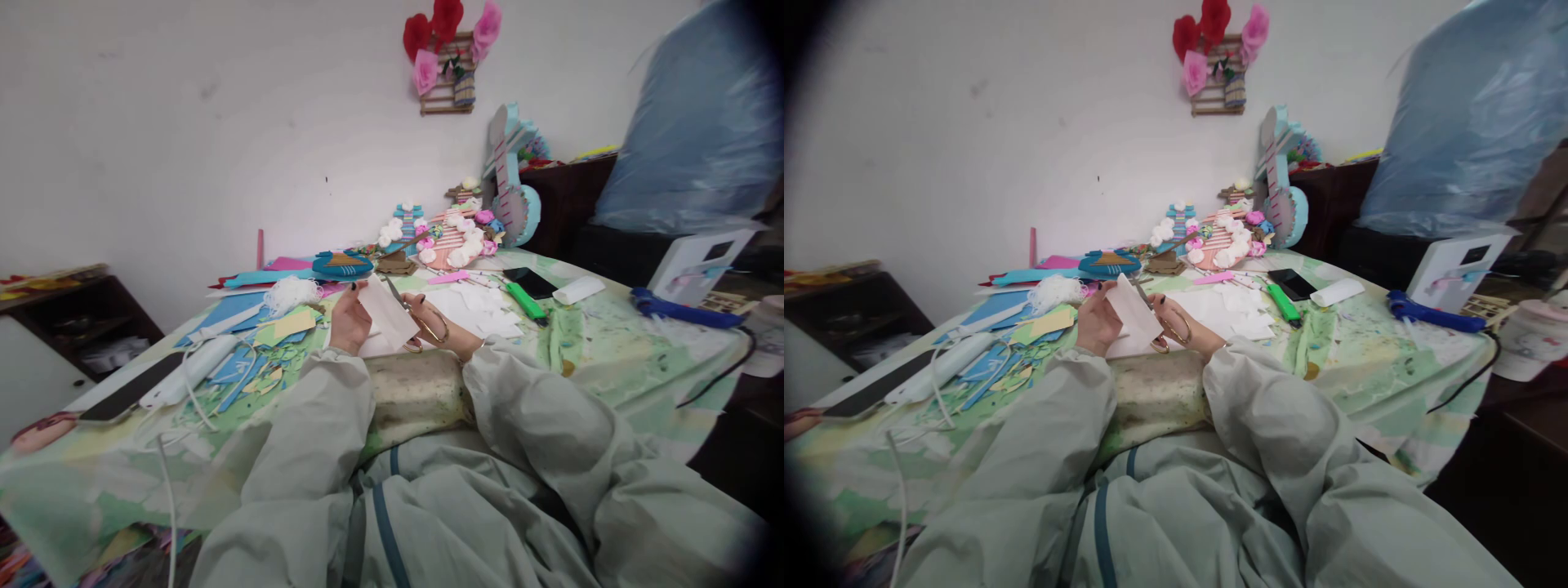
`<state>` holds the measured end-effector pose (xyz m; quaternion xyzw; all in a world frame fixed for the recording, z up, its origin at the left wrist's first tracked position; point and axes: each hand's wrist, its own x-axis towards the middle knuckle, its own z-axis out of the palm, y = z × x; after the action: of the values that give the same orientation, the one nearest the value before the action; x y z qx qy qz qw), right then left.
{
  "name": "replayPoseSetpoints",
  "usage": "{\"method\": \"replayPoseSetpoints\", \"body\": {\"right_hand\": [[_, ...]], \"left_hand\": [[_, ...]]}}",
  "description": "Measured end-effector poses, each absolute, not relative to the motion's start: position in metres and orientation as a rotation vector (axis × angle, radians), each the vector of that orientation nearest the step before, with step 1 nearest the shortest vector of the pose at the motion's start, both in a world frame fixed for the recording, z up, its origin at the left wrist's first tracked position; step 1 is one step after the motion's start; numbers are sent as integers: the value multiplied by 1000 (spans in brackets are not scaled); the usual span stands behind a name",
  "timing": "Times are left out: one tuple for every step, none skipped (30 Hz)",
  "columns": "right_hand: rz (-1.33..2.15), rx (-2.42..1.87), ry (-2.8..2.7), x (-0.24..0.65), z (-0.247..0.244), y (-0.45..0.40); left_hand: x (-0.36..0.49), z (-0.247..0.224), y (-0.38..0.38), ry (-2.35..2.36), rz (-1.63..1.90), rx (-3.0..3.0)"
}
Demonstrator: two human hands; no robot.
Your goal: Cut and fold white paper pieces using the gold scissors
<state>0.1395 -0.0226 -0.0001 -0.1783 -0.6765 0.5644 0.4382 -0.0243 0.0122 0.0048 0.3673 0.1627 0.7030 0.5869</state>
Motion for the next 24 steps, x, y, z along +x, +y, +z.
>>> {"method": "replayPoseSetpoints", "body": {"right_hand": [[1383, -450, -1673, 139, 0, -23], [1369, -444, -1664, 139, 1, -24], [1364, -429, -1658, 139, 1, -24], [1367, -409, -1653, 139, 1, -24], [1377, -391, -1652, 138, 1, -25], [1387, -377, -1655, 138, 1, -25], [1391, -371, -1659, 138, 1, -25], [1387, -374, -1664, 138, 1, -25], [1377, -381, -1669, 138, 2, -25], [1367, -390, -1671, 138, 2, -25], [1360, -395, -1670, 138, 2, -26], [1360, -391, -1668, 138, 3, -26], [1363, -378, -1666, 139, 2, -25], [1371, -357, -1668, 139, 2, -25], [1380, -337, -1673, 139, 2, -24], [1388, -318, -1680, 139, 1, -23], [1392, -305, -1686, 139, 0, -22], [1392, -297, -1690, 139, -1, -21], [1389, -294, -1692, 139, -2, -20], [1384, -298, -1691, 139, -3, -19], [1377, -309, -1686, 138, -4, -18], [1366, -328, -1683, 138, -4, -18], [1350, -353, -1682, 138, -4, -18], [1331, -380, -1685, 138, -4, -18]], "left_hand": [[-24, 4, 13, 382, 1647, 855], [-24, 4, 13, 386, 1653, 854], [-24, 3, 14, 391, 1658, 853], [-24, 3, 14, 394, 1660, 855], [-24, 2, 15, 393, 1661, 857], [-24, 1, 16, 389, 1665, 859], [-23, 0, 17, 380, 1670, 860], [-23, 0, 18, 371, 1676, 861], [-23, -1, 19, 362, 1683, 861], [-23, -1, 19, 355, 1688, 860], [-23, -2, 19, 351, 1693, 859], [-22, -2, 19, 348, 1696, 858], [-22, -1, 19, 346, 1697, 857], [-22, -1, 18, 345, 1696, 855], [-22, 0, 18, 346, 1693, 854], [-21, 0, 17, 348, 1688, 853], [-21, 1, 17, 350, 1682, 852], [-21, 1, 16, 351, 1678, 850], [-21, 2, 15, 352, 1673, 849], [-21, 2, 15, 354, 1668, 849], [-21, 3, 14, 358, 1657, 850], [-21, 4, 13, 363, 1641, 855], [-21, 4, 11, 371, 1616, 867], [-21, 5, 10, 380, 1588, 884]]}}
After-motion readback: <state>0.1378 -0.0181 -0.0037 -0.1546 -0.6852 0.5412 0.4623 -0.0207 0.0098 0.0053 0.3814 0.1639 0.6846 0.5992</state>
